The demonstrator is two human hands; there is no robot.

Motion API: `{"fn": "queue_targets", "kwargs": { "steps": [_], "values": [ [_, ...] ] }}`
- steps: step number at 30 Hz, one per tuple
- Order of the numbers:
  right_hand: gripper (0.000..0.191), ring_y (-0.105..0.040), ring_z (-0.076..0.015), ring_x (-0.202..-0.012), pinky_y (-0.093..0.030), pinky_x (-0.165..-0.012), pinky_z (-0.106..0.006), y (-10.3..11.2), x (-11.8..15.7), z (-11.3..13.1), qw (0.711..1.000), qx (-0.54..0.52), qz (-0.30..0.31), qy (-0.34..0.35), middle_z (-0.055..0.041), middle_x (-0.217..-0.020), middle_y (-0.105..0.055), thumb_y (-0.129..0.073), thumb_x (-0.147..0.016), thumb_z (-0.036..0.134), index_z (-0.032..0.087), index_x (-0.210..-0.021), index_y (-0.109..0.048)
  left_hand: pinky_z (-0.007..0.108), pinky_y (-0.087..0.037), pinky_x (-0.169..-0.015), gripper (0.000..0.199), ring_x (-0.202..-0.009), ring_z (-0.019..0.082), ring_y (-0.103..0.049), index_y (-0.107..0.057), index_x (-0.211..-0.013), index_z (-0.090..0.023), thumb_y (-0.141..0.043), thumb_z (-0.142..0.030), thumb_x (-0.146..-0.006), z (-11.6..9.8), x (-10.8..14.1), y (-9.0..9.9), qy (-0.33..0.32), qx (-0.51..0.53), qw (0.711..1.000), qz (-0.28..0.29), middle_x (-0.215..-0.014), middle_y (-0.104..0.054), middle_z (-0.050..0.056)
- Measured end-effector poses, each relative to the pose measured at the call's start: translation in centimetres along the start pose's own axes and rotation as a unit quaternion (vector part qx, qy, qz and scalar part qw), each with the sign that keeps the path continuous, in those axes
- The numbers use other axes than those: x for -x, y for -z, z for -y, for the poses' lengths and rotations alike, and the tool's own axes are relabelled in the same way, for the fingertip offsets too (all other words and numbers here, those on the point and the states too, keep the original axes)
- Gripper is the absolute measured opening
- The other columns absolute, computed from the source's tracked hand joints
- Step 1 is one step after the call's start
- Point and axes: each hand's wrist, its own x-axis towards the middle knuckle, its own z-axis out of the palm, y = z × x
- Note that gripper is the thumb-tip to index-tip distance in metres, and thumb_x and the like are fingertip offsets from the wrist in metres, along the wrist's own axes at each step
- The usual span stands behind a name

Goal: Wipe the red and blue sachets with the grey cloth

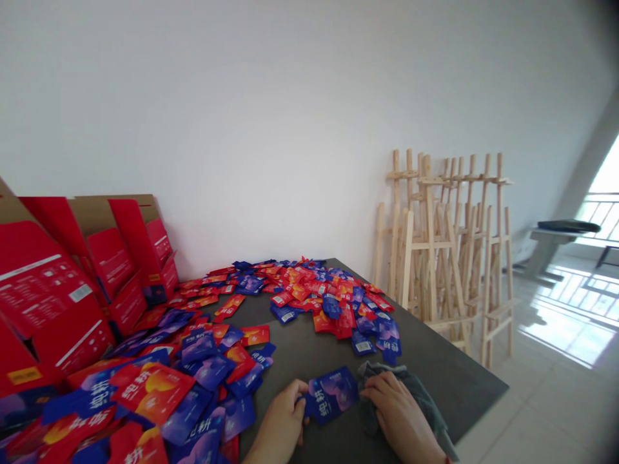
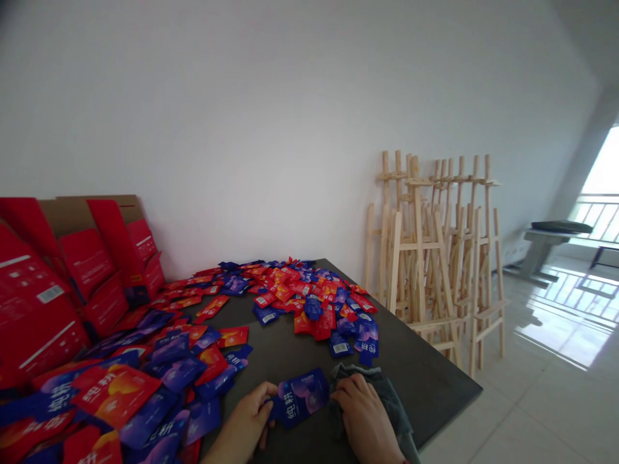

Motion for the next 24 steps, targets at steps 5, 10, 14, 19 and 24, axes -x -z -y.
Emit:
{"fn": "queue_targets", "kwargs": {
  "steps": [5,10,14,19,24],
  "values": [
    [0.044,-0.05,-0.0211,-0.103,-0.037,-0.094,-0.033,0.2,-0.8,1.4,0.999,-0.035,-0.034,0.004,-0.0016,-0.106,-0.064,-0.046,-0.073,0.001,0.026,-0.101,-0.068,0.016,-0.033,-0.04,0.033,-0.041,0.007,-0.048,-0.053,-0.105,-0.019,-0.032,-0.01,-0.082,-0.1,0.1,-0.1,0.01,0.012,1.0,-0.002,-0.073,-0.058,-0.004],
    [0.038,-0.051,-0.0183,-0.097,-0.039,-0.087,-0.03,-2.9,-2.5,7.0,0.988,-0.064,-0.033,0.135,0.0041,-0.103,-0.065,-0.051,-0.08,0.004,0.03,-0.103,-0.064,0.018,-0.044,-0.057,0.035,-0.062,0.011,-0.057,-0.057,-0.101,-0.019,-0.038,-0.007,-0.073,0.0,0.0,0.3,-0.072,0.045,0.996,0.009,-0.079,-0.062,-0.002],
    [0.019,-0.052,-0.0188,-0.093,-0.04,-0.081,-0.031,-5.5,-3.6,8.4,0.984,-0.007,-0.041,0.174,0.0031,-0.101,-0.066,-0.058,-0.086,0.018,0.027,-0.103,-0.062,0.019,-0.044,-0.06,0.029,-0.065,0.012,-0.058,-0.059,-0.092,-0.018,-0.039,-0.009,-0.073,0.0,0.1,0.6,-0.083,0.042,0.996,0.01,-0.076,-0.062,-0.001],
    [0.02,-0.052,-0.0192,-0.095,-0.04,-0.083,-0.031,-5.5,-3.6,5.6,0.984,0.039,-0.062,0.164,0.0013,-0.103,-0.065,-0.058,-0.087,0.018,0.027,-0.104,-0.063,0.017,-0.032,-0.042,0.032,-0.042,0.008,-0.046,-0.057,-0.097,-0.02,-0.036,-0.006,-0.077,-0.1,0.2,0.2,0.008,0.023,0.999,0.022,-0.065,-0.056,-0.005],
    [0.043,-0.051,-0.0206,-0.104,-0.038,-0.091,-0.032,-3.4,-2.7,0.8,0.996,0.052,-0.053,0.052,-0.0014,-0.111,-0.064,-0.046,-0.08,0.002,0.026,-0.11,-0.065,0.019,-0.038,-0.047,0.036,-0.045,0.01,-0.051,-0.054,-0.098,-0.021,-0.031,-0.001,-0.077,-0.7,0.3,0.4,-0.018,0.002,1.0,-0.006,-0.068,-0.058,-0.005]
  ]
}}
